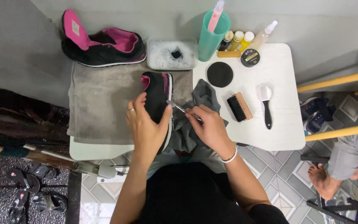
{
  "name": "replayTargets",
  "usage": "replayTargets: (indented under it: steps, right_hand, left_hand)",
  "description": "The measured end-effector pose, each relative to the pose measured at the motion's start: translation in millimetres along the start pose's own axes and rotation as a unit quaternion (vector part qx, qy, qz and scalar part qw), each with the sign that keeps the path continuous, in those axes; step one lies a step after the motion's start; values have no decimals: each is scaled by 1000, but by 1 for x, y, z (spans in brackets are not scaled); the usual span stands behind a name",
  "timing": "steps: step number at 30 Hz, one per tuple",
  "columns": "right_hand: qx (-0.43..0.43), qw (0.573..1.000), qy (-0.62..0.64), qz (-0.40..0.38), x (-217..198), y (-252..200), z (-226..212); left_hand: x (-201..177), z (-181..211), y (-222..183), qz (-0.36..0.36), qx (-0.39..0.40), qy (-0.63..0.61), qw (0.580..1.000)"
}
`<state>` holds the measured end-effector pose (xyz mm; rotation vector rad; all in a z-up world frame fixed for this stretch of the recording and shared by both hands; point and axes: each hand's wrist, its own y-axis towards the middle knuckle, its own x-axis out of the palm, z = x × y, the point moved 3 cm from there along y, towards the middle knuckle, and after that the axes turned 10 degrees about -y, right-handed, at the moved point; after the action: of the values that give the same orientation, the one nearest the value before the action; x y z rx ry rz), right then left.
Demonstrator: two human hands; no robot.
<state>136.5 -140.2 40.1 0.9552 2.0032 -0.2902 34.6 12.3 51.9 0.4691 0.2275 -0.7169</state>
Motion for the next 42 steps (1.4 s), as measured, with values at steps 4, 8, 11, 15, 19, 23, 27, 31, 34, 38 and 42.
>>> replayTargets:
  steps: [4,8,11,15,19,23,27,31,34,38,42]
  right_hand:
    - [-7,1000,-8,9,3,-1,-2]
    - [-8,1000,-11,11,5,-4,-2]
    - [-12,1000,-11,20,2,-8,-6]
    - [-7,999,6,43,-10,-21,-8]
    - [-9,997,26,75,-21,-41,0]
    - [-2,995,30,94,-28,-64,2]
    - [-11,990,58,125,-31,-86,5]
    - [-6,986,83,143,-28,-96,12]
    - [-11,986,90,142,-25,-101,12]
    - [-9,986,96,133,-20,-107,14]
    - [-9,986,107,125,-20,-105,15]
  left_hand:
    - [7,-19,-3,23,-105,-55,993]
    - [1,-24,3,-15,-228,-98,969]
    - [-4,-25,2,-20,-267,-91,959]
    - [-6,-37,3,-36,-265,-73,961]
    - [-4,-44,0,-41,-258,-95,961]
    - [9,-95,-2,-17,-231,-137,963]
    - [8,-97,-8,22,-212,-175,961]
    - [5,-84,-11,19,-207,-172,963]
    - [6,-79,-17,15,-215,-170,962]
    - [9,-81,-25,27,-211,-178,961]
    - [10,-81,-24,40,-200,-194,960]
